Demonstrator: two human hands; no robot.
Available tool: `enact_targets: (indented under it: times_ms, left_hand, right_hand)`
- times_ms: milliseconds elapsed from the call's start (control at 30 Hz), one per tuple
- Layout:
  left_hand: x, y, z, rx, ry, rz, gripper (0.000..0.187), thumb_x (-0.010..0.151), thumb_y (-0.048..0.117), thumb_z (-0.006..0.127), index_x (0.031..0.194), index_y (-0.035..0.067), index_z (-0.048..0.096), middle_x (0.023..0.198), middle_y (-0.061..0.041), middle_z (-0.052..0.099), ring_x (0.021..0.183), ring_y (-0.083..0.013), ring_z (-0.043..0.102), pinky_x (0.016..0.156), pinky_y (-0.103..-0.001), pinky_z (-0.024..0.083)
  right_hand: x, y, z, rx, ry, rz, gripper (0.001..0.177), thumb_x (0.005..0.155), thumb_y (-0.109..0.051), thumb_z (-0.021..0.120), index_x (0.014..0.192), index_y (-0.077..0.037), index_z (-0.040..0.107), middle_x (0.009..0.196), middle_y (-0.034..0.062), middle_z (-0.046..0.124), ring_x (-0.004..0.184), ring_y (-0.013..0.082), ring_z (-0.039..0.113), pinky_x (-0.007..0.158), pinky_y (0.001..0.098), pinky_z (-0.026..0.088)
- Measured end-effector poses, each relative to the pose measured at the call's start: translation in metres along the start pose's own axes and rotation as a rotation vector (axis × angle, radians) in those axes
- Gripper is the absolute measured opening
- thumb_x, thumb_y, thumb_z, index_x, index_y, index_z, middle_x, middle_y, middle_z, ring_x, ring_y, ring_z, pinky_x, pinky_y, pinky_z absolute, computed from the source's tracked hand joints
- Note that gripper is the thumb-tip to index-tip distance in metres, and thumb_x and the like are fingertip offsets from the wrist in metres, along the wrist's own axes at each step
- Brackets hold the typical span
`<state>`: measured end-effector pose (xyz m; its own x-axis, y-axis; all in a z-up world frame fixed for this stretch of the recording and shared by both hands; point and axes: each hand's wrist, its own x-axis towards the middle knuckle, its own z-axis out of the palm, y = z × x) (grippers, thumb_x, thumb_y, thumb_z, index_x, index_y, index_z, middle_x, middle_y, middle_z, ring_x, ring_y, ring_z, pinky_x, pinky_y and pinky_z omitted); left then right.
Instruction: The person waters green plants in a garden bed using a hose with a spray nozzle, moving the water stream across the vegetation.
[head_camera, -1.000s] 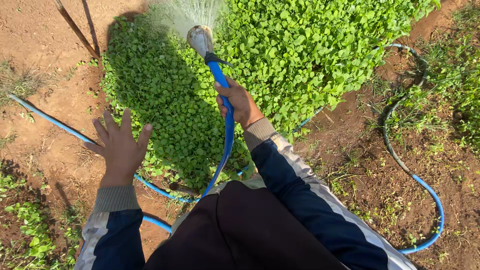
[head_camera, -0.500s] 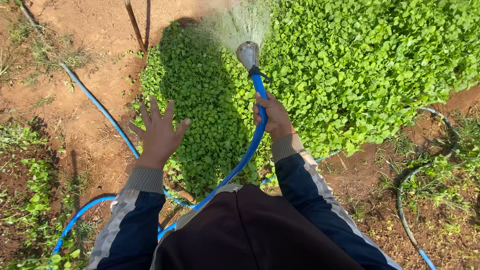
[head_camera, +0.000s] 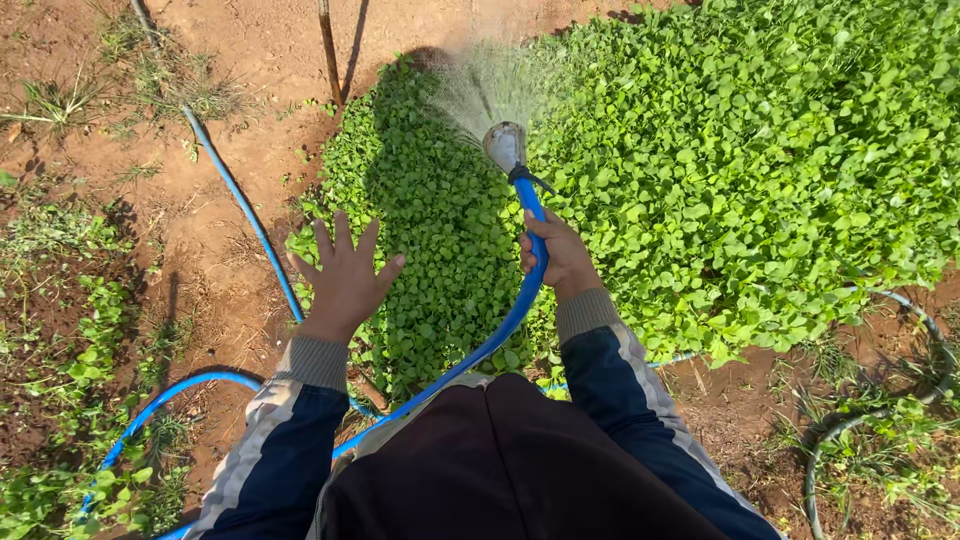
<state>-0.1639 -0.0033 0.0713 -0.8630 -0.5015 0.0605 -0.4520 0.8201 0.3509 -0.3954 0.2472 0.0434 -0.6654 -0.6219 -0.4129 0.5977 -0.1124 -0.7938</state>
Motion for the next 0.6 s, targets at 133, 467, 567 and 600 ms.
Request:
enact_targets:
  times_ms: [133,467,567,600]
  left_hand:
    - [-0.002,-0.006,0.009,0.010,0.012,-0.020,0.076,0.093,0.065,0.055,0.154,0.022,0.042,0.167,-0.023,0.017,0.154,-0.0501,0.004,0.104,-0.088,0.001]
    - [-0.012,-0.012,-0.003,-0.038,0.007,-0.065,0.073,0.093,0.062,0.057,0.152,0.021,0.045,0.167,-0.024,0.018,0.154,-0.0496,0.004,0.101,-0.089,-0.006]
    - [-0.013,-0.015,-0.004,-0.050,0.011,-0.085,0.072,0.094,0.061,0.058,0.152,0.020,0.044,0.166,-0.024,0.018,0.153,-0.0498,0.003,0.100,-0.090,-0.006]
    - [-0.014,-0.016,-0.005,-0.054,0.008,-0.092,0.073,0.093,0.061,0.059,0.152,0.020,0.044,0.166,-0.025,0.018,0.154,-0.0497,0.003,0.100,-0.090,-0.005]
  right_hand:
    - [0.007,-0.002,0.010,0.008,-0.059,0.021,0.020,0.101,-0.025,0.065,0.111,-0.015,0.051,0.066,0.0030,0.056,0.045,0.0168,0.050,0.046,0.0361,0.044]
    - [0.015,-0.008,0.039,-0.070,-0.040,0.047,0.028,0.101,-0.028,0.065,0.120,-0.012,0.053,0.066,0.0022,0.056,0.047,0.0159,0.049,0.050,0.0363,0.046]
    - [0.017,-0.009,0.046,-0.078,-0.048,0.051,0.029,0.100,-0.029,0.066,0.120,-0.012,0.053,0.066,0.0022,0.056,0.046,0.0163,0.049,0.050,0.0366,0.046]
    - [0.017,-0.009,0.048,-0.079,-0.055,0.052,0.029,0.099,-0.029,0.066,0.120,-0.013,0.053,0.065,0.0022,0.056,0.046,0.0165,0.049,0.050,0.0367,0.045]
